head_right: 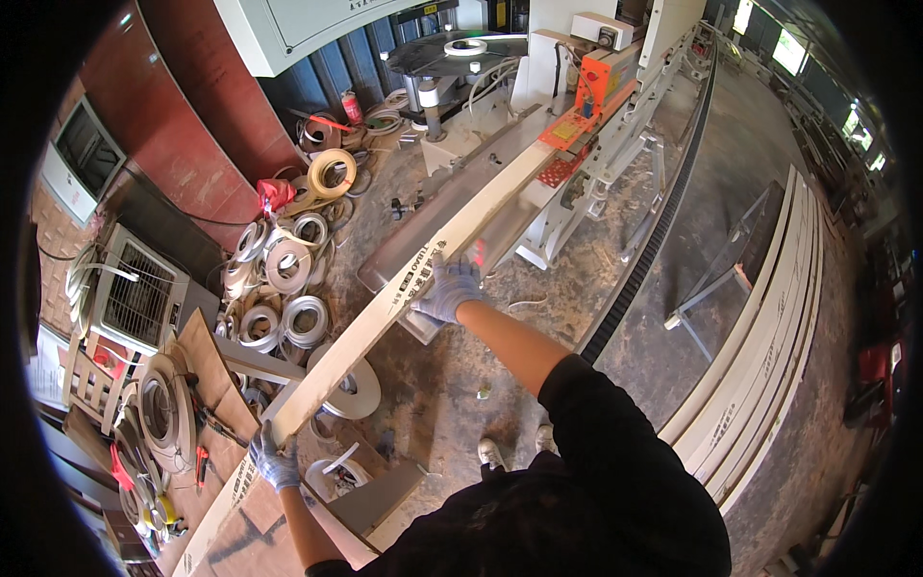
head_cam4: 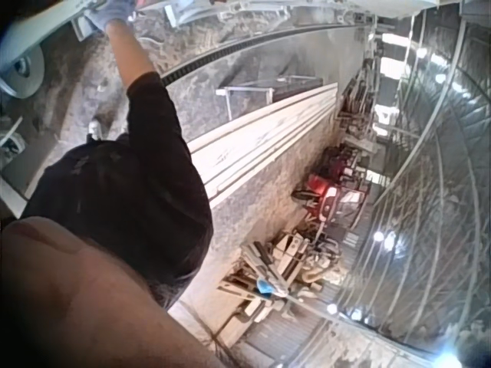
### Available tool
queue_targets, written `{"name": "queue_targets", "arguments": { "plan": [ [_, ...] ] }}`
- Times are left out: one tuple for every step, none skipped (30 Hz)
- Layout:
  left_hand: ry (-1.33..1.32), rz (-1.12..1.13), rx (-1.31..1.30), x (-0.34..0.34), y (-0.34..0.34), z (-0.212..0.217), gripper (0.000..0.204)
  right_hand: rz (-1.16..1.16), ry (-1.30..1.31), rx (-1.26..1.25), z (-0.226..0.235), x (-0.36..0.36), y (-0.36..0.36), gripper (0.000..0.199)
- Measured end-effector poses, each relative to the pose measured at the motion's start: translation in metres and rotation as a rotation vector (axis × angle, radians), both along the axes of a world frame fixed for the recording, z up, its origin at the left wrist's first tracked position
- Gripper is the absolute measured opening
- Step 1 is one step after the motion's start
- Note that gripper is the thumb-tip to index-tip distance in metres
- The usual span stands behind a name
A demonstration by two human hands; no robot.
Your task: The person picks up long wooden planks, scrapes their edges with a handheld tool, and feeds them through a large edge banding machine. After processing, the planks are stacked on a nearby rack.
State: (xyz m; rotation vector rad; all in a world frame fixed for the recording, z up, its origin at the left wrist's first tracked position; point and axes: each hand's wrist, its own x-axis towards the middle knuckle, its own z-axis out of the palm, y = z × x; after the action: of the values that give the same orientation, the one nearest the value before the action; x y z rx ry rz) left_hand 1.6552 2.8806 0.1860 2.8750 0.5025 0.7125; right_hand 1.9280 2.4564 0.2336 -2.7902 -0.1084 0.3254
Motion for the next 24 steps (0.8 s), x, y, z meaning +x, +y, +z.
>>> {"name": "queue_targets", "arguments": {
  "plan": [
    [-0.004, 0.002, 0.023, 0.001, -0.001, 0.000, 0.066, 0.006, 0.011, -0.013, 0.000, 0.001, 0.000, 0.118],
    [-0.018, -0.025, 0.016, 0.001, -0.001, 0.000, 0.067, 0.019, 0.026, -0.018, 0.001, 0.003, 0.000, 0.118],
    [-0.021, -0.024, 0.025, 0.001, -0.002, 0.001, 0.067, 0.016, 0.017, -0.022, 0.000, 0.004, 0.000, 0.117],
    [-0.019, -0.011, 0.049, 0.001, -0.003, 0.001, 0.067, 0.019, 0.012, -0.016, -0.001, 0.005, 0.000, 0.117],
    [-0.017, -0.003, 0.060, 0.002, -0.004, 0.002, 0.068, 0.017, 0.028, -0.030, -0.002, 0.005, 0.000, 0.116],
    [-0.017, -0.004, 0.059, 0.002, -0.004, 0.002, 0.068, 0.027, -0.010, -0.010, -0.003, 0.005, 0.000, 0.115],
    [-0.019, -0.011, 0.035, 0.002, -0.005, 0.003, 0.068, 0.032, -0.030, -0.008, -0.006, 0.005, -0.001, 0.114],
    [-0.005, 0.009, 0.063, 0.003, -0.005, 0.004, 0.069, 0.040, -0.023, -0.007, -0.008, 0.004, -0.002, 0.112],
    [0.006, 0.024, 0.046, 0.003, -0.006, 0.004, 0.068, 0.038, -0.036, 0.011, -0.011, 0.004, -0.004, 0.111],
    [0.000, 0.007, 0.053, 0.003, -0.005, 0.004, 0.068, 0.038, -0.023, 0.027, -0.015, 0.004, -0.007, 0.109],
    [-0.006, -0.009, 0.023, 0.003, -0.006, 0.005, 0.068, 0.048, -0.063, 0.085, -0.018, 0.006, -0.011, 0.108],
    [-0.010, -0.002, 0.055, 0.003, -0.006, 0.005, 0.068, -0.037, -0.043, 0.100, -0.022, 0.009, -0.014, 0.106],
    [-0.016, -0.011, 0.039, 0.003, -0.006, 0.005, 0.068, -0.115, -0.081, 0.158, -0.026, 0.015, -0.018, 0.105],
    [0.003, -0.003, 0.039, 0.004, -0.006, 0.006, 0.068, -0.201, -0.064, 0.170, -0.030, 0.022, -0.023, 0.104],
    [-0.001, -0.019, 0.023, 0.004, -0.006, 0.006, 0.067, -0.280, -0.142, 0.157, -0.033, 0.033, -0.026, 0.101],
    [0.001, -0.015, 0.051, 0.004, -0.006, 0.006, 0.067, -0.317, -0.238, 0.174, -0.036, 0.046, -0.028, 0.101],
    [0.005, -0.025, 0.038, 0.005, -0.005, 0.006, 0.065, -0.368, -0.266, 0.154, -0.039, 0.060, -0.029, 0.101],
    [0.002, -0.032, 0.040, 0.006, -0.005, 0.006, 0.064, -0.421, -0.295, 0.134, -0.042, 0.070, -0.030, 0.100],
    [-0.006, -0.049, 0.023, 0.007, -0.005, 0.006, 0.065, -0.415, -0.287, 0.157, -0.045, 0.079, -0.031, 0.100],
    [0.003, -0.040, 0.032, 0.007, -0.004, 0.006, 0.065, -0.404, -0.245, 0.071, -0.048, 0.084, -0.031, 0.100],
    [-0.004, -0.049, 0.044, 0.008, -0.004, 0.005, 0.069, -0.395, -0.246, 0.026, -0.051, 0.088, -0.032, 0.100],
    [0.026, -0.032, 0.074, 0.009, -0.003, 0.004, 0.072, -0.377, -0.221, -0.023, -0.053, 0.090, -0.033, 0.100],
    [0.036, -0.035, 0.051, 0.010, -0.003, 0.003, 0.073, -0.339, -0.224, -0.017, -0.055, 0.089, -0.035, 0.099],
    [0.052, -0.033, 0.050, 0.011, -0.002, 0.002, 0.074, -0.304, -0.252, -0.006, -0.057, 0.088, -0.036, 0.100]
  ]
}}
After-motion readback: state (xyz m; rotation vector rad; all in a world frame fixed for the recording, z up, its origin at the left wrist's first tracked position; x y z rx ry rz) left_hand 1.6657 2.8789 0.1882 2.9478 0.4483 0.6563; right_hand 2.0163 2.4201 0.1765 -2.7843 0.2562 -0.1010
